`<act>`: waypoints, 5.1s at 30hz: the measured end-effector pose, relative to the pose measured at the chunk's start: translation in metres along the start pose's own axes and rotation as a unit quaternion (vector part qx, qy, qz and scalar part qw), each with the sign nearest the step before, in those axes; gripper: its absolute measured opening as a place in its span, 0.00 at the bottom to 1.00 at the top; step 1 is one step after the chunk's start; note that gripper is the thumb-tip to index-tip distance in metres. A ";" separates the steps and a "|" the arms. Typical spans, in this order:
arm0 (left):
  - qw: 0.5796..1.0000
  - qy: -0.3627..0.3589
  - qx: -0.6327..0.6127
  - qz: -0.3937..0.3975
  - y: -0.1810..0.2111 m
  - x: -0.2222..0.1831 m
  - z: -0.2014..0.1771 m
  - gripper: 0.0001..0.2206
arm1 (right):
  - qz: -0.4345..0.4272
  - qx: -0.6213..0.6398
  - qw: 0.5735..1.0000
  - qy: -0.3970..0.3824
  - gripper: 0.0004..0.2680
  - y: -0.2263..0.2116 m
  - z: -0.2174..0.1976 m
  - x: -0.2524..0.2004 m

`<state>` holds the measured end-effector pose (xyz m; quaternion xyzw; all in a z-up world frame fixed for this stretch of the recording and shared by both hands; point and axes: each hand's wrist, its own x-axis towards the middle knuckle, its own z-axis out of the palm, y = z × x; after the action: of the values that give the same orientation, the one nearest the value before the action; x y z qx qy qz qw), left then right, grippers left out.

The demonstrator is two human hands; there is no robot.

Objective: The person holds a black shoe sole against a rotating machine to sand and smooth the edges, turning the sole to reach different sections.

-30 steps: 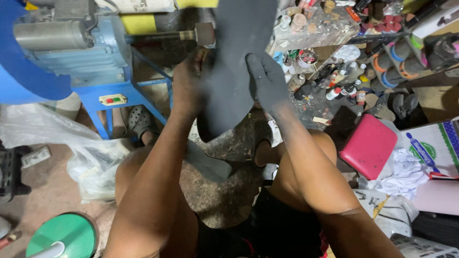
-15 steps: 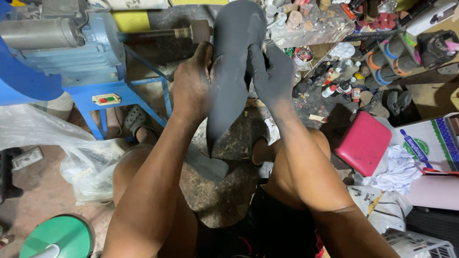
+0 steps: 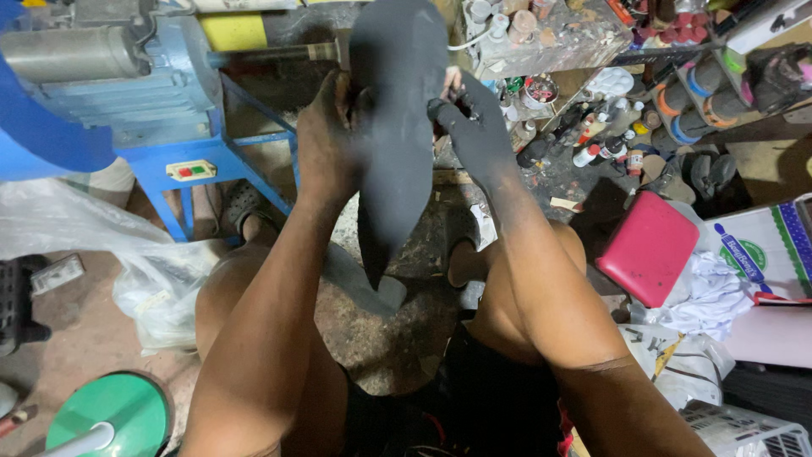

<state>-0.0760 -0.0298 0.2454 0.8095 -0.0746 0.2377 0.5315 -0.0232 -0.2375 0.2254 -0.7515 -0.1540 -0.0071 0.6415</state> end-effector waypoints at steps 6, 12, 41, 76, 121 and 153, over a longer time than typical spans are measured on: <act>0.968 0.075 -0.229 -0.067 -0.086 -0.001 0.025 0.14 | 0.143 0.222 0.955 -0.135 0.17 0.029 0.038 -0.010; 0.707 0.090 -0.618 -0.333 -0.214 -0.052 0.069 0.17 | 0.327 0.192 0.910 -0.166 0.14 0.081 0.043 0.001; 0.660 0.138 -0.699 -0.238 -0.240 0.052 0.112 0.24 | 0.302 0.367 0.879 -0.046 0.16 0.157 0.095 0.112; 0.646 0.145 -0.722 -0.201 -0.222 0.052 0.105 0.22 | 0.284 0.368 0.882 -0.076 0.22 0.125 0.085 0.086; 0.716 0.164 -0.643 -0.217 -0.213 0.028 0.080 0.17 | 0.290 0.143 0.938 -0.123 0.12 0.126 0.084 0.062; 0.764 0.163 -0.574 -0.245 -0.207 0.015 0.091 0.14 | 0.308 0.212 0.924 -0.085 0.12 0.119 0.076 0.039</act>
<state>0.0428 -0.0219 0.0523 0.2934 0.0918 0.1402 0.9412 0.0280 -0.1712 0.1060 -0.6064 0.0332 0.2877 0.7406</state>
